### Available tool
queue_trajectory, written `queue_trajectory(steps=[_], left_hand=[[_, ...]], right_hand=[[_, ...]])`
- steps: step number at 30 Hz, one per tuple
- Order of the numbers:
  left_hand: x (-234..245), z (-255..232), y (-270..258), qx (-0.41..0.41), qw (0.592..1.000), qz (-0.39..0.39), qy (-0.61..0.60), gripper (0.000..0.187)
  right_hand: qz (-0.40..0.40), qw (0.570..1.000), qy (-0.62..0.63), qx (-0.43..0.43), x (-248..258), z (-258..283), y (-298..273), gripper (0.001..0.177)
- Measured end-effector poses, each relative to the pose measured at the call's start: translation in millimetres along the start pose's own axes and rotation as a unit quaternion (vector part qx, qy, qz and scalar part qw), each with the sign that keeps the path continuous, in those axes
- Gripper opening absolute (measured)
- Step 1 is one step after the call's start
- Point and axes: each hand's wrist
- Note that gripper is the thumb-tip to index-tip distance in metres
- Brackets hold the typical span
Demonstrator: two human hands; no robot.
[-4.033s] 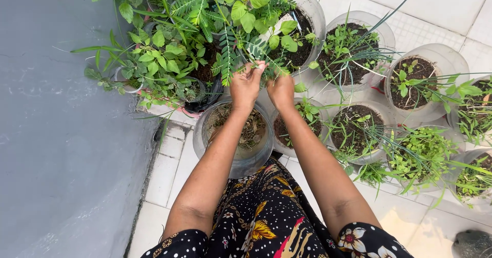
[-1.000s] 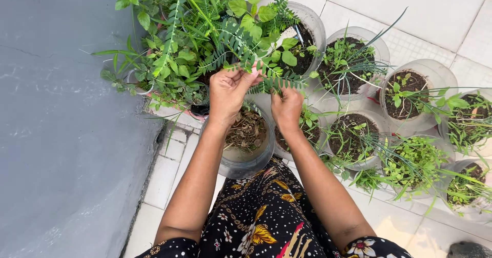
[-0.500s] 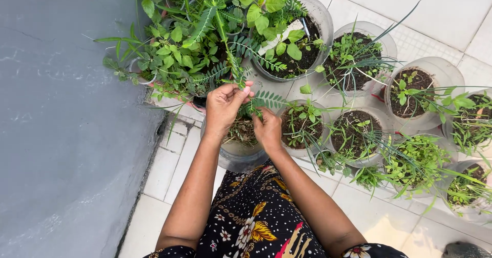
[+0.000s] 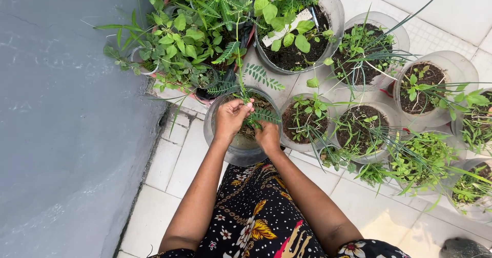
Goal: The person is removing dried leaves and weeding small plants growing in recycled plastic containers.
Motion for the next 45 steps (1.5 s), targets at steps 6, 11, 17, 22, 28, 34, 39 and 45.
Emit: queue_trajectory(steps=[6,11,17,22,28,34,39,45], left_hand=[[-2,14,-4,-0.005,0.999,0.029,-0.029,0.014],[-4,17,-6,0.007,1.000,0.024,-0.004,0.016],[-3,20,-13,0.036,0.997,0.010,0.065,0.017],[-1,33,-15,0.053,0.994,-0.006,0.092,0.019],[1,43,-17,0.063,0.987,-0.005,0.147,0.018],[8,71,-19,0.064,0.982,-0.006,0.179,0.017],[19,104,-23,0.058,0.986,-0.004,0.156,0.018],[28,116,-40,0.068,0.956,0.008,0.286,0.020]], right_hand=[[0.009,0.997,-0.066,0.031,-39,-47,4,0.032],[0.006,0.989,-0.132,0.058,-64,-78,8,0.032],[0.124,0.964,-0.234,0.020,-103,-123,14,0.032],[0.062,0.967,-0.239,0.065,-111,-132,9,0.033],[0.073,0.962,-0.252,0.074,-116,-129,7,0.031],[0.045,0.989,-0.126,0.062,-64,-66,-4,0.030],[0.026,0.992,0.092,-0.081,-27,-13,-9,0.038],[0.002,0.985,0.094,-0.144,-30,-7,4,0.019]])
Point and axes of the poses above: each hand's wrist, its own y-axis towards the middle knuckle, its own x-axis out of the back of the hand, z = x × y, and after that the axes turned 7 degrees about -y, right-handed
